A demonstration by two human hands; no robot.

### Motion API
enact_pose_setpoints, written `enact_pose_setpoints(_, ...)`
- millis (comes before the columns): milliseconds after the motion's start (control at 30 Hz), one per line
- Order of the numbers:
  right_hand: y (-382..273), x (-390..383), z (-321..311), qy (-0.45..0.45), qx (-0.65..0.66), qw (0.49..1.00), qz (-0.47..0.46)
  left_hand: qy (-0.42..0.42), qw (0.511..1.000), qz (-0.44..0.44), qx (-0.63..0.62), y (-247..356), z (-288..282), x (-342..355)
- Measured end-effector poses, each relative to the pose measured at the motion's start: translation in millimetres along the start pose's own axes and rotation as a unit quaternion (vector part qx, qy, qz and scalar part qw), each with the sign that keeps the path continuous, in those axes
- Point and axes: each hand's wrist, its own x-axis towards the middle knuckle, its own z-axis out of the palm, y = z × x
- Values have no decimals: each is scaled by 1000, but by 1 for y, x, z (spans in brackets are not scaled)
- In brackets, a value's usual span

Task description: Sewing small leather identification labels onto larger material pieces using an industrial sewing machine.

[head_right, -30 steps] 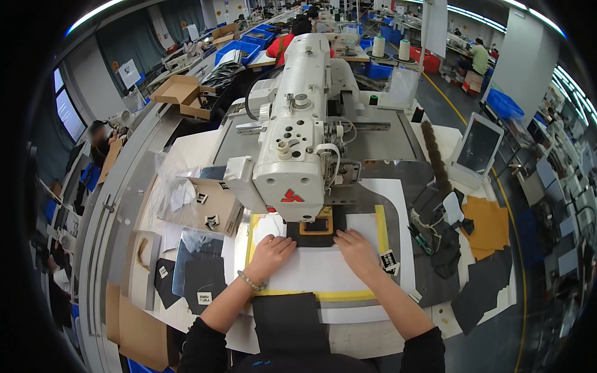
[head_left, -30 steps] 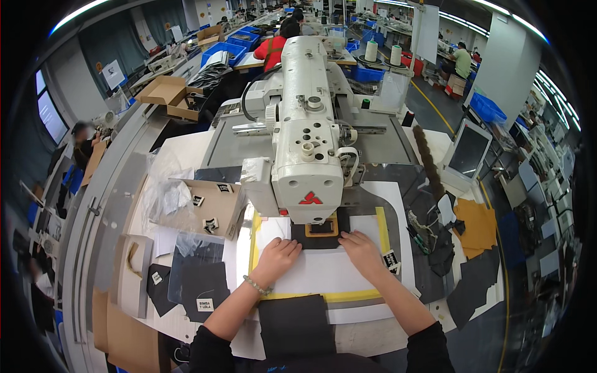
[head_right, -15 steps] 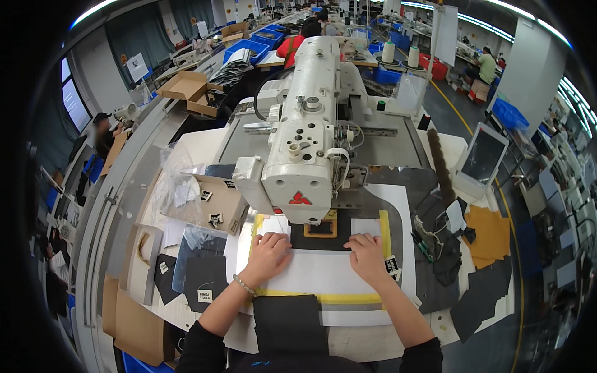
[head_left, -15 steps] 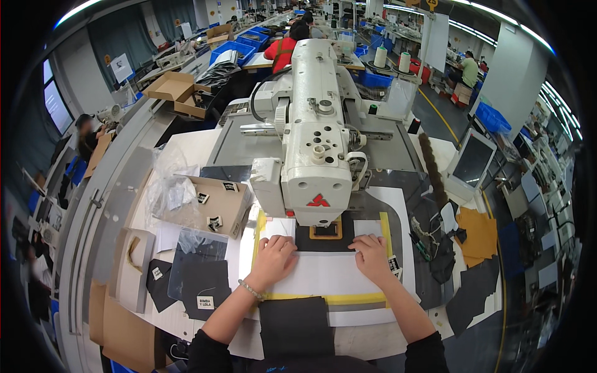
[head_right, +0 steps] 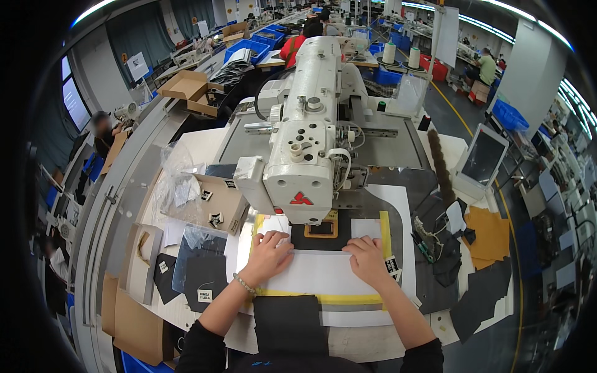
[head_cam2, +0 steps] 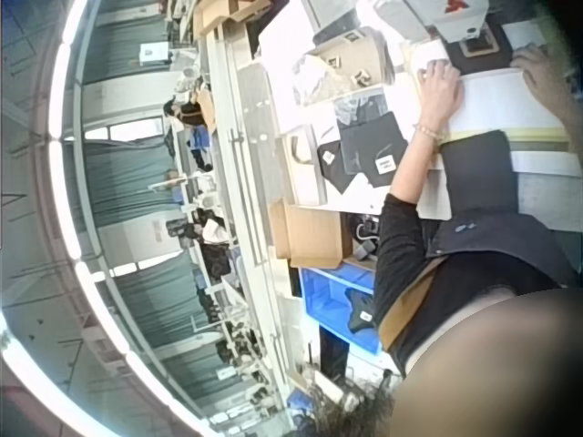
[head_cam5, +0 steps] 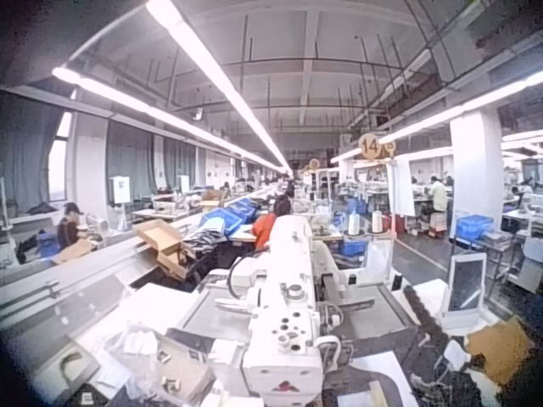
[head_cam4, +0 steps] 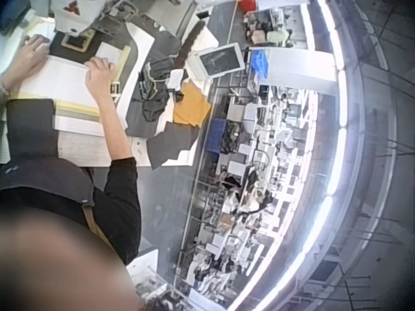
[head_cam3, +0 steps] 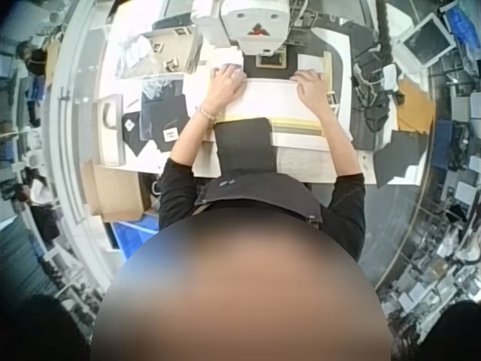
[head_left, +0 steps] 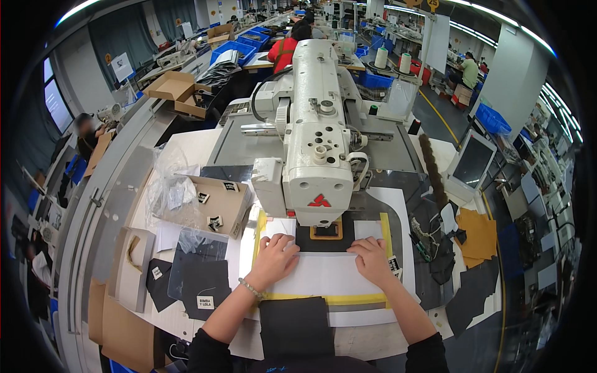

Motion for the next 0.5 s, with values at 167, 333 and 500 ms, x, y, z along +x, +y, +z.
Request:
enact_pose_setpoints(167,-2,0,1,9,2,1000,4,2,1000,10,-9,-2,1,1)
enact_pose_setpoints(333,-2,1,0,12,16,1000,16,2,1000,10,-10,-4,0,2)
enact_pose_setpoints(500,-1,5,-6,42,82,990,104,-1,1000,9,-4,-5,-1,3)
